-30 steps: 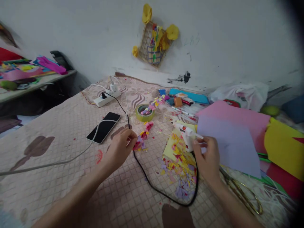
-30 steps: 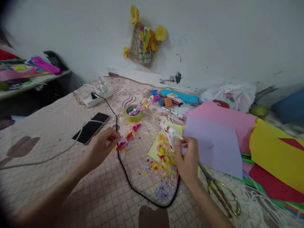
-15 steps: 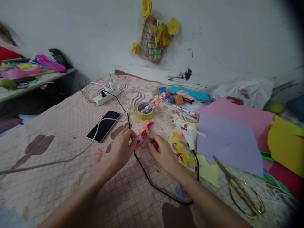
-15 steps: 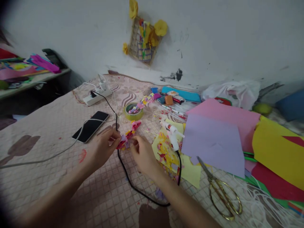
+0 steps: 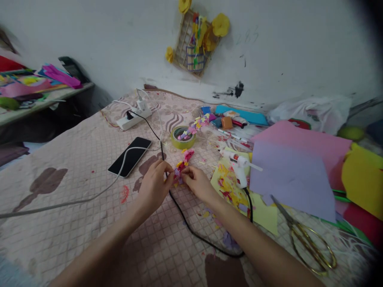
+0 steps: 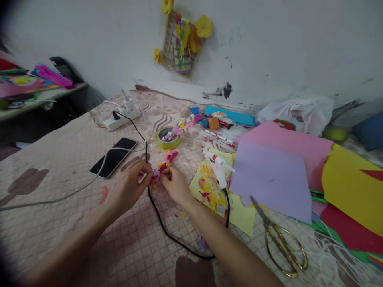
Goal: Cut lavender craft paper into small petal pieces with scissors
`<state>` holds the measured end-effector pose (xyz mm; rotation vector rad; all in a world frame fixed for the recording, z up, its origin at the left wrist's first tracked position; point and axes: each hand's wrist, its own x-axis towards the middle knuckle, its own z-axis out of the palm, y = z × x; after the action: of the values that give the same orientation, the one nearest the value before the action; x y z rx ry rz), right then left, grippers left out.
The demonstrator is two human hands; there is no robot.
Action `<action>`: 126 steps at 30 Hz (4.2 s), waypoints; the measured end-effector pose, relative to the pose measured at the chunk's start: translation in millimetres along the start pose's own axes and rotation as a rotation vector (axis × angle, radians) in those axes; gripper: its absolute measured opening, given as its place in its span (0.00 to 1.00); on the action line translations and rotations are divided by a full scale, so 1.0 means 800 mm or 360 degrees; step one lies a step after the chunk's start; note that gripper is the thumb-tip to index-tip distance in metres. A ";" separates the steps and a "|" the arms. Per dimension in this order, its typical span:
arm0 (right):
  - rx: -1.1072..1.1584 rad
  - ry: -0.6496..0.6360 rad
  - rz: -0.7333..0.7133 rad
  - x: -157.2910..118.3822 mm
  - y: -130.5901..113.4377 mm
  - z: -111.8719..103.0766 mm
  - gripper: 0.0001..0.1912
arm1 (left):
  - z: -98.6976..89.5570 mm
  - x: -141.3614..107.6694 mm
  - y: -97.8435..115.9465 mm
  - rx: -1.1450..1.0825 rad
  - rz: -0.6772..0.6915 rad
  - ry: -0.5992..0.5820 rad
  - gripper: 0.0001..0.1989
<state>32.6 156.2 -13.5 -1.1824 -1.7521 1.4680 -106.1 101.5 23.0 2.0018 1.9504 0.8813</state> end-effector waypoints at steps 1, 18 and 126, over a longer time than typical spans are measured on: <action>-0.0002 0.0001 0.0002 0.000 -0.001 0.000 0.03 | 0.001 0.000 0.000 0.0002 0.0003 0.0001 0.04; 0.0038 -0.0036 -0.0009 0.001 0.000 0.001 0.04 | 0.010 -0.003 -0.004 0.0092 0.0033 0.0006 0.04; 0.0130 0.1190 -0.0295 -0.196 0.025 -0.139 0.10 | 0.014 -0.097 0.052 -0.0091 0.0584 -0.0211 0.17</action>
<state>203.6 70.0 12.4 -1.2652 -1.2258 0.8160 -60.6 25.0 15.9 2.3590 1.4965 0.8415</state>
